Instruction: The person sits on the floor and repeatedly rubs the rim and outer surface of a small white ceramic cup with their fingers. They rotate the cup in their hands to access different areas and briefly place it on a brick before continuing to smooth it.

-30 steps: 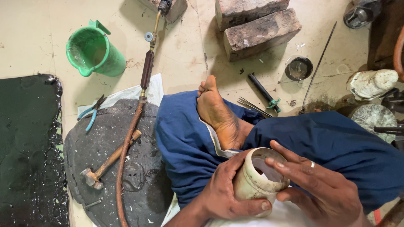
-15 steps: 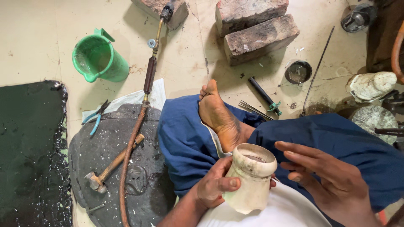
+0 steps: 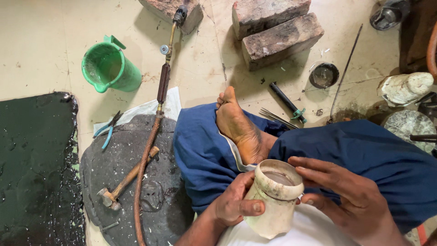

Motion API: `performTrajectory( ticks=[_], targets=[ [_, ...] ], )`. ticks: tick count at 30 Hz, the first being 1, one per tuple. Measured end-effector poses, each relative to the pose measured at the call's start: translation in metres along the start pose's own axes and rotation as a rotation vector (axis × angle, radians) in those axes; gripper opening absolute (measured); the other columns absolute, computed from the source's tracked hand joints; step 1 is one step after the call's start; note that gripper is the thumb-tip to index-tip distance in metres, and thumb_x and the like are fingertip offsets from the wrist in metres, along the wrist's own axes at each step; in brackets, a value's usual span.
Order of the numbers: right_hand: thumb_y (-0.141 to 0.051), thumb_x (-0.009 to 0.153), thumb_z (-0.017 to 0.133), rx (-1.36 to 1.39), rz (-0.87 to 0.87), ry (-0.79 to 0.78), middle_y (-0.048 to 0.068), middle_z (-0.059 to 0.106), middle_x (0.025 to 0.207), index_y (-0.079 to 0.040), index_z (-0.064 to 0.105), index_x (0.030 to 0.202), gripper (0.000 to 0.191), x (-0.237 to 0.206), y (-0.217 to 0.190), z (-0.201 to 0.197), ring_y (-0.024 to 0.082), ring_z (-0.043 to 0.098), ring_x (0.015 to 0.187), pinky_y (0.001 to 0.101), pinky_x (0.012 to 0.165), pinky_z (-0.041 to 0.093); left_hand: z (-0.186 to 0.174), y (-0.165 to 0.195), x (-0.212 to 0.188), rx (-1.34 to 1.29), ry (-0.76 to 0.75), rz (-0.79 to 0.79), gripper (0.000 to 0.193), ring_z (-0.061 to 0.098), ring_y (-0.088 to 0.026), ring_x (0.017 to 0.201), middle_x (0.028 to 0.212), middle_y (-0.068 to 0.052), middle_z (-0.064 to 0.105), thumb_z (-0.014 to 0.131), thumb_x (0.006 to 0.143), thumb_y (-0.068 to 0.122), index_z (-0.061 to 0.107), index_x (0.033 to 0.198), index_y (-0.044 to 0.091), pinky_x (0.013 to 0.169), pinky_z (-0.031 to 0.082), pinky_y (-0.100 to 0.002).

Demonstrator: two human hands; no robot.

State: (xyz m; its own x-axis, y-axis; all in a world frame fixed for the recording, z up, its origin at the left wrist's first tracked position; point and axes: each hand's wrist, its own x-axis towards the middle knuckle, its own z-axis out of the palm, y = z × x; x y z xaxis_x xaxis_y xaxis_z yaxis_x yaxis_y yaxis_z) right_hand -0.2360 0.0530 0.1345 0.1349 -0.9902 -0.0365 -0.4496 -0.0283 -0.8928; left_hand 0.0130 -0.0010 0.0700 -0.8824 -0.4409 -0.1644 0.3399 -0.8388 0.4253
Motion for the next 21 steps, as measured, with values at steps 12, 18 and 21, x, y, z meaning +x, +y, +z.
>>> performTrajectory(
  ticks=[12, 18, 21],
  targets=[
    [-0.018, 0.075, 0.085, -0.143, -0.072, 0.107, 0.012, 0.071, 0.130, -0.010, 0.078, 0.111, 0.038, -0.013, -0.008, 0.003, 0.021, 0.074, 0.116, 0.0291, 0.088, 0.063, -0.014, -0.004, 0.005, 0.207, -0.038, 0.187, 0.089, 0.061, -0.017, 0.127, 0.136, -0.012, 0.065, 0.094, 0.082, 0.032, 0.051, 0.150, -0.006, 0.116, 0.047, -0.032],
    [-0.014, 0.067, 0.087, -0.220, -0.254, 0.239, 0.013, 0.066, 0.128, -0.013, 0.077, 0.101, 0.036, -0.015, -0.024, 0.013, 0.028, 0.071, 0.118, 0.0334, 0.091, 0.060, -0.007, 0.010, 0.000, 0.294, 0.007, 0.116, 0.088, 0.061, -0.015, 0.130, 0.145, -0.010, 0.064, 0.093, 0.080, 0.016, 0.051, 0.155, -0.003, 0.123, 0.046, -0.035],
    [-0.015, 0.068, 0.087, -0.160, -0.254, 0.209, 0.014, 0.065, 0.129, -0.014, 0.076, 0.105, 0.038, -0.024, -0.026, 0.014, 0.029, 0.069, 0.119, 0.0346, 0.092, 0.060, 0.001, 0.012, 0.000, 0.427, -0.004, 0.150, 0.092, 0.063, -0.018, 0.130, 0.138, -0.012, 0.066, 0.096, 0.073, 0.013, 0.054, 0.154, -0.002, 0.122, 0.048, -0.037]
  ],
)
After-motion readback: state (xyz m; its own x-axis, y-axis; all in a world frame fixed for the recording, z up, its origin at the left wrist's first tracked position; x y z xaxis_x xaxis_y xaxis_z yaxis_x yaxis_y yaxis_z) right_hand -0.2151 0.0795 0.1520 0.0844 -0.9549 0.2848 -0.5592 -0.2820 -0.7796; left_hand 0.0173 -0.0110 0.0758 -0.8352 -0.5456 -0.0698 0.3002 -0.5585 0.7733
